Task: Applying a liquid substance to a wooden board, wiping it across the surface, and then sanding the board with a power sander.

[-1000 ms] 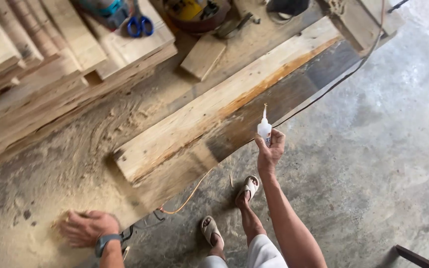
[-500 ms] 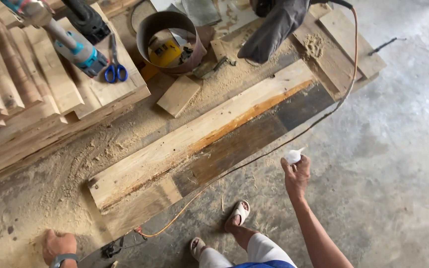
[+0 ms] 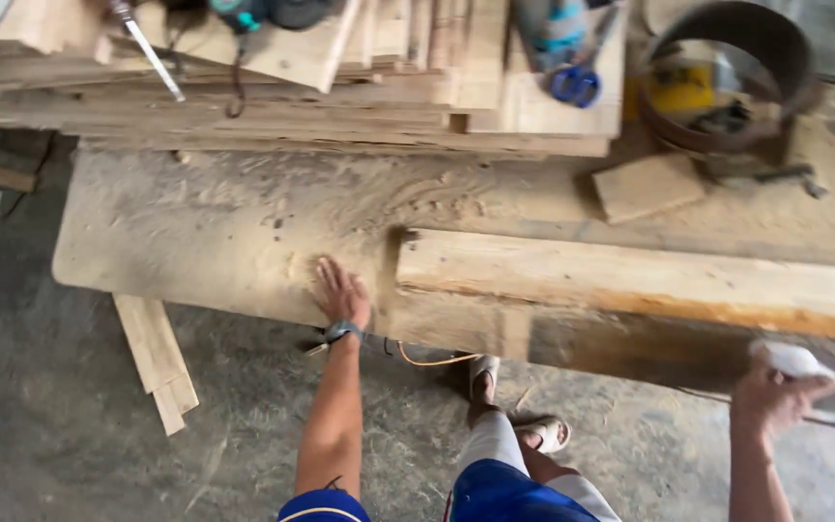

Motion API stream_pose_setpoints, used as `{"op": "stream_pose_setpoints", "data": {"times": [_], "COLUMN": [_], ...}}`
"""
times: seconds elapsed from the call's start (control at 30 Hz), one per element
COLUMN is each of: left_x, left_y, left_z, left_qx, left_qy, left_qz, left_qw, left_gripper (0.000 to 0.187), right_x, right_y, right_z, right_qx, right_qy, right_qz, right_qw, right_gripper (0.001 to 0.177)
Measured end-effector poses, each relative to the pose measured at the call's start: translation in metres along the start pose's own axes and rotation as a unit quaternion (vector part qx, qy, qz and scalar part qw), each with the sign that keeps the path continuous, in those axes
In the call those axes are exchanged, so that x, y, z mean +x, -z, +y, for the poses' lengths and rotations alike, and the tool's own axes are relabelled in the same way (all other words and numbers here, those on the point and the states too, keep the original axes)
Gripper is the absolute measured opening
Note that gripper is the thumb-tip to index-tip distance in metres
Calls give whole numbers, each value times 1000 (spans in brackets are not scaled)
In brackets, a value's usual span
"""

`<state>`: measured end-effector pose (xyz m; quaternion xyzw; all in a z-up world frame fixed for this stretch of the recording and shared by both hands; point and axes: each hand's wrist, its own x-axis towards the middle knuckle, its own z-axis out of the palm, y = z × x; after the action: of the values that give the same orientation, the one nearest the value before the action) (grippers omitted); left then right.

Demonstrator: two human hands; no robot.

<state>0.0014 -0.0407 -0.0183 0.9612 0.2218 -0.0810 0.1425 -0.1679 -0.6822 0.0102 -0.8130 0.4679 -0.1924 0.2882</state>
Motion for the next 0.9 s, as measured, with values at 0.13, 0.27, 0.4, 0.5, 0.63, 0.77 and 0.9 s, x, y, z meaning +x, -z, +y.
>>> {"op": "stream_pose_setpoints", "data": {"times": [0.13, 0.27, 0.4, 0.5, 0.63, 0.77, 0.9], "left_x": [48, 113, 173, 140, 65, 74, 93], "left_y": [8, 0, -56, -27, 3, -80, -101], "left_z": [3, 42, 109, 179, 252, 216, 190], "left_qx": [45, 55, -118, -47, 18, 84, 158], "left_qy": [-67, -163, -289, -355, -368, -424, -477], "left_qz": [-8, 18, 0, -145, -291, -30, 119], "left_qw": [997, 985, 950, 922, 883, 901, 856], "left_gripper": [75, 76, 89, 84, 84, 44, 14], "right_x": [22, 29, 42, 14, 2, -6, 7], "right_y": [-64, -94, -125, -99, -89, -43, -17], "right_z": [91, 144, 209, 147, 121, -2, 1], "right_qx": [-82, -117, -111, -135, -265, -53, 30], "right_qy": [-88, -27, -87, -58, -146, -39, 19], "right_qz": [-7, 111, 184, 173, 172, 155, 118], "right_qw": [993, 987, 973, 974, 938, 986, 992], "right_gripper": [95, 100, 107, 91, 95, 73, 59]}}
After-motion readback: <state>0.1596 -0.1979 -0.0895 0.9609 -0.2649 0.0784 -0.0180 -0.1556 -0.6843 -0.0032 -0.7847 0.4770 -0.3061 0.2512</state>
